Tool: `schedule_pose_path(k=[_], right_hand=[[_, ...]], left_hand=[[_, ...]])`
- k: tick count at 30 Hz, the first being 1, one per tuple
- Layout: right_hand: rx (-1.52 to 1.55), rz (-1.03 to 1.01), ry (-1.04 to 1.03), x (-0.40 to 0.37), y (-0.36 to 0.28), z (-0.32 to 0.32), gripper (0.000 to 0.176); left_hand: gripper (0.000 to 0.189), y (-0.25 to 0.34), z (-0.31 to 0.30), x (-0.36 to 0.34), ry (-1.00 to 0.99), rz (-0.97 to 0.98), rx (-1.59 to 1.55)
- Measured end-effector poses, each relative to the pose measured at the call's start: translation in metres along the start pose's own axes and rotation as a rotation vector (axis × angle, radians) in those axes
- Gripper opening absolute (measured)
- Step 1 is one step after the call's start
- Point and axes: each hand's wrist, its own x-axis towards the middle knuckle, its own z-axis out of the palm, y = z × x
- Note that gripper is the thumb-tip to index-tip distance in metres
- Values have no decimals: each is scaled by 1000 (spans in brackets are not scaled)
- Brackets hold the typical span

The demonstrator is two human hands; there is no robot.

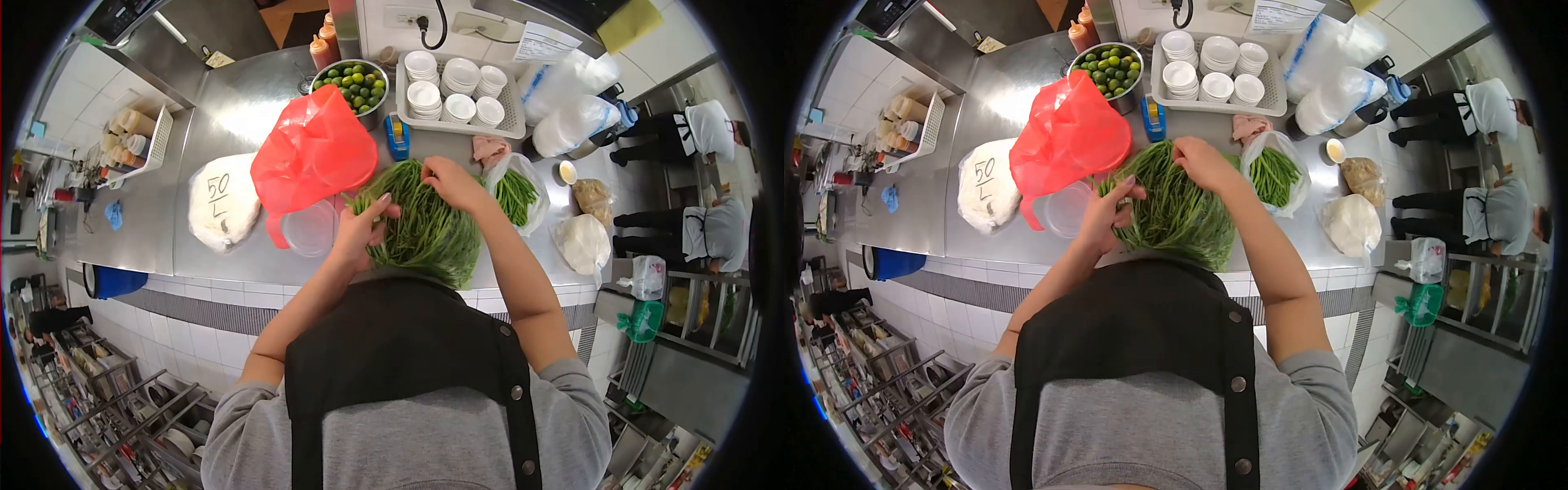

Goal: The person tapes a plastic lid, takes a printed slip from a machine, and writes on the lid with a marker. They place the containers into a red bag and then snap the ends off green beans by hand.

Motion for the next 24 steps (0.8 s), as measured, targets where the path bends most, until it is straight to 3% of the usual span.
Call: schedule_pose_path(k=[2,7,10,16,18,19,22,24], right_hand=[[178,-10,24,-2,-17,-16,6],[184,-141,99,-13,-57,-38,12],[285,-90,108,-24,-85,-51,15],[859,88,179,-30,-71,-38,15],[789,94,203,-32,-72,-34,13],[753,97,215,-33,-73,-32,12],[201,-158,510,-28,-78,-20,11],[153,-166,611,-24,-78,-11,12]], left_hand=[[11,-3,0,11,-13,102,157],[23,-11,8,48,-98,394,389],[16,-11,18,53,-181,531,423],[11,-1,19,41,-212,636,572],[11,-4,14,41,-226,705,626],[12,-6,13,40,-211,647,603],[13,-8,13,36,-169,502,515],[14,-7,15,31,-145,441,432]])
